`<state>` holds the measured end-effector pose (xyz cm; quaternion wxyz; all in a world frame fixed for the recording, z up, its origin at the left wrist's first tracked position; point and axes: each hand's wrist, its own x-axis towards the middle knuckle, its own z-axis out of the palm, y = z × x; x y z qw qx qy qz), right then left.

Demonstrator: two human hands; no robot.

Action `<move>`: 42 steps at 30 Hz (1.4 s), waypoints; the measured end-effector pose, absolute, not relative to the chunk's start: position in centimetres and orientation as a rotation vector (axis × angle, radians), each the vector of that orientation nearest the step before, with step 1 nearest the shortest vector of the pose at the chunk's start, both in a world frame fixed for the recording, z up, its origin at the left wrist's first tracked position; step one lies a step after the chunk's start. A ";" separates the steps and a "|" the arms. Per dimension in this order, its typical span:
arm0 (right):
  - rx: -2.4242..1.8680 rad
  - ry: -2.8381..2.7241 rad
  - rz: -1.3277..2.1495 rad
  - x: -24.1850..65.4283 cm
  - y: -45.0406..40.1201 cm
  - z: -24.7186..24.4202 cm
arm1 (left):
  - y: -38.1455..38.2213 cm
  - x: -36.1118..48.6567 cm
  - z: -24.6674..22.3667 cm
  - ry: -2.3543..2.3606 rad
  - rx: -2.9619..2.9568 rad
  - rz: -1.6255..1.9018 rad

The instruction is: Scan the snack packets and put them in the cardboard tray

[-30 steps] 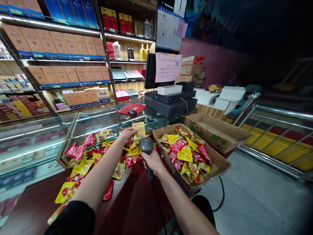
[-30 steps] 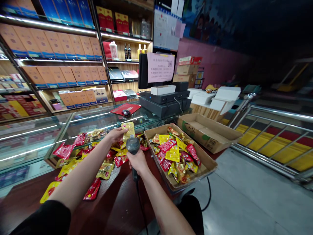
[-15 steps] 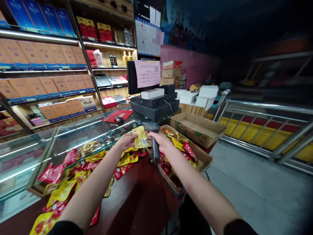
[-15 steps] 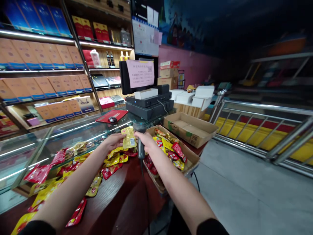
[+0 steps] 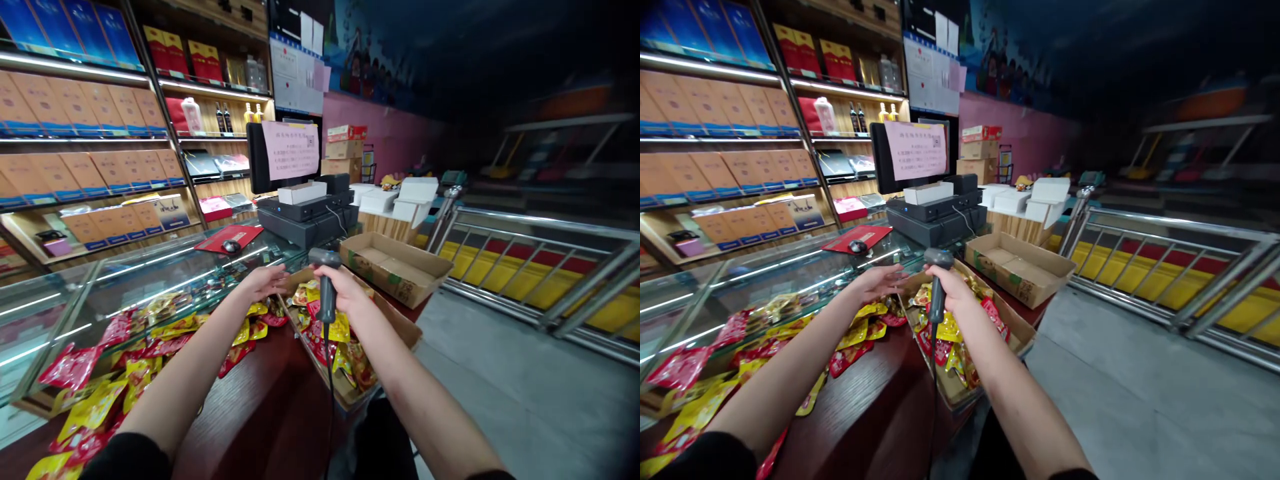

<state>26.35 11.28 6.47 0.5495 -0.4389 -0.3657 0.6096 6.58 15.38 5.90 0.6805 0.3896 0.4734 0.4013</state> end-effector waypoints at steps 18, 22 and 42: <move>-1.106 -0.648 1.678 9.0 6.2 -5.3 | 1.0 -5.1 -4.4 1.846 1.718 0.994; -1.039 -0.635 1.767 7.9 6.1 -6.0 | 1.6 -4.1 -6.1 1.832 1.887 1.047; -1.154 -1.254 1.204 11.8 7.7 -3.8 | 3.5 -4.8 -4.1 1.740 1.617 1.043</move>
